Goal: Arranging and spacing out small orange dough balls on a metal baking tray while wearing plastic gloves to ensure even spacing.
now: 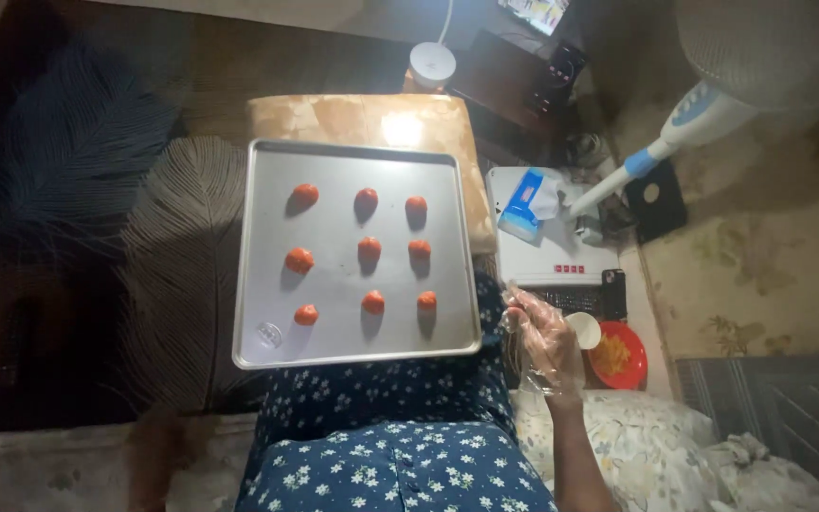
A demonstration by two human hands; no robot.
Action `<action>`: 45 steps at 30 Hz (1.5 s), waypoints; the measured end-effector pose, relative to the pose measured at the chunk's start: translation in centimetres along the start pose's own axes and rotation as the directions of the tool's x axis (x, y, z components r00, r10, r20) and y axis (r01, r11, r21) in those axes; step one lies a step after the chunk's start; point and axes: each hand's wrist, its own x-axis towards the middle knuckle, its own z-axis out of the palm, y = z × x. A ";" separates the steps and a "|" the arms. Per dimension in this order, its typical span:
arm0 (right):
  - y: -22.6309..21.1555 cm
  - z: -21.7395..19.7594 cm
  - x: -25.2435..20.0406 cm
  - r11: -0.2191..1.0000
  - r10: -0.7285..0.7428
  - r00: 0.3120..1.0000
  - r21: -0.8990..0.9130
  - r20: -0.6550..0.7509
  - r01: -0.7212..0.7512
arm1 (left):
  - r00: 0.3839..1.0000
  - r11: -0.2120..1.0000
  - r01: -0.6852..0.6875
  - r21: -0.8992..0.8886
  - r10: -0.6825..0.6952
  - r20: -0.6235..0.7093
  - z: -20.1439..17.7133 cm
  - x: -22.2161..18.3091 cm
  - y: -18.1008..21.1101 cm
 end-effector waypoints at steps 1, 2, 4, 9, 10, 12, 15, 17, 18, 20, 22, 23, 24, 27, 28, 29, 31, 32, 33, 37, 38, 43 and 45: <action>-0.4 -0.2 0.1 0.997 0.060 0.998 0.054 -0.005 -0.059 | 0.774 0.968 0.195 0.161 -0.252 0.581 0.4 2.6 -0.3; -0.8 -0.4 0.2 0.987 0.120 0.993 0.108 -0.008 -0.118 | 0.201 0.884 0.240 0.400 -0.449 0.871 0.9 5.3 -0.5; -1.6 -0.9 0.6 0.979 0.192 0.981 0.078 -0.017 -0.190 | 0.670 0.931 0.323 0.168 -0.351 0.654 -2.6 1.0 -0.2; -2.7 -0.2 1.3 0.926 -0.119 0.976 0.334 -0.184 0.176 | 0.845 0.879 0.442 -0.179 -0.341 0.412 -13.9 0.3 2.3; -3.1 -0.3 1.6 0.954 -0.262 0.939 0.088 -0.221 0.287 | 0.957 0.898 0.284 -0.337 -0.248 0.148 -13.9 0.1 2.1; -4.5 -0.3 1.6 0.915 -0.398 0.897 -0.159 -0.195 0.371 | 0.978 0.892 0.104 -0.439 -0.172 -0.119 -18.4 0.5 4.4; -6.6 0.8 1.6 0.896 -0.441 0.882 -0.133 -0.163 0.424 | 0.883 0.253 0.358 -0.899 -0.405 0.238 -29.2 0.1 9.1; -6.0 2.4 1.2 0.874 -0.449 0.886 -0.260 -0.116 0.409 | 0.939 0.206 -0.073 -0.976 -0.315 -0.136 -30.3 0.5 11.2; -5.7 3.2 1.2 0.874 -0.450 0.886 -0.259 -0.111 0.411 | 0.939 0.205 -0.068 -0.976 -0.318 -0.132 -30.4 0.8 11.5; -5.1 4.9 0.7 0.865 -0.474 0.881 -0.189 -0.005 0.464 | 0.958 0.283 -0.039 -0.958 -0.261 -0.116 -30.3 1.1 11.9; -7.3 4.7 1.4 0.874 -0.475 0.879 -0.105 0.029 0.475 | 0.970 0.342 -0.021 -0.940 -0.221 -0.102 -30.3 1.6 12.1; -8.4 4.6 1.9 0.876 -0.480 0.875 -0.023 0.057 0.482 | 0.980 0.398 -0.013 -0.917 -0.178 -0.091 -30.3 1.8 12.2; -9.2 4.9 1.9 0.877 -0.479 0.876 -0.019 0.063 0.481 | 0.980 0.398 -0.006 -0.917 -0.181 -0.085 -30.3 2.0 12.5; -9.8 6.5 2.0 0.932 -0.358 0.932 0.085 0.059 0.352 | 0.993 0.505 0.004 -0.863 -0.106 -0.057 -32.1 2.4 13.9; -8.8 7.3 2.0 0.918 -0.397 0.916 0.016 0.059 0.397 | 0.997 0.306 0.016 -0.952 -0.078 -0.009 -33.6 2.3 15.0; -7.7 8.0 2.0 0.898 -0.434 0.899 -0.054 0.064 0.437 | 0.999 0.092 0.036 -0.995 -0.039 0.033 -35.2 2.1 16.0; -7.6 9.0 2.0 0.915 -0.393 0.919 -0.091 0.015 0.393 | 0.999 0.117 0.052 -0.992 -0.014 0.051 -35.2 2.2 16.1; -7.5 9.5 1.9 0.931 -0.350 0.936 -0.128 -0.038 0.343 | 0.998 0.142 0.065 -0.988 0.015 0.068 -35.1 2.2 16.1; -7.8 9.2 2.1 0.931 -0.350 0.936 -0.126 -0.034 0.344 | 0.997 0.141 0.069 -0.988 0.012 0.072 -35.2 2.1 16.4; -9.1 7.0 3.5 0.918 -0.373 0.928 -0.139 0.014 0.371 | 0.999 0.102 0.028 -0.994 -0.046 0.024 -32.8 2.6 16.6; -9.6 6.2 3.9 0.880 -0.427 0.903 -0.204 0.055 0.429 | 0.998 0.101 0.024 -0.995 -0.067 0.017 -31.5 2.8 16.4; -16.1 4.8 5.0 0.774 -0.613 0.777 -0.086 0.146 0.627 | 0.996 0.195 0.024 -0.981 -0.086 0.007 -31.3 3.3 17.2; -16.7 6.1 4.8 0.770 -0.626 0.755 0.000 0.196 0.638 | 0.997 0.275 0.002 -0.961 -0.072 -0.019 -31.2 3.1 17.2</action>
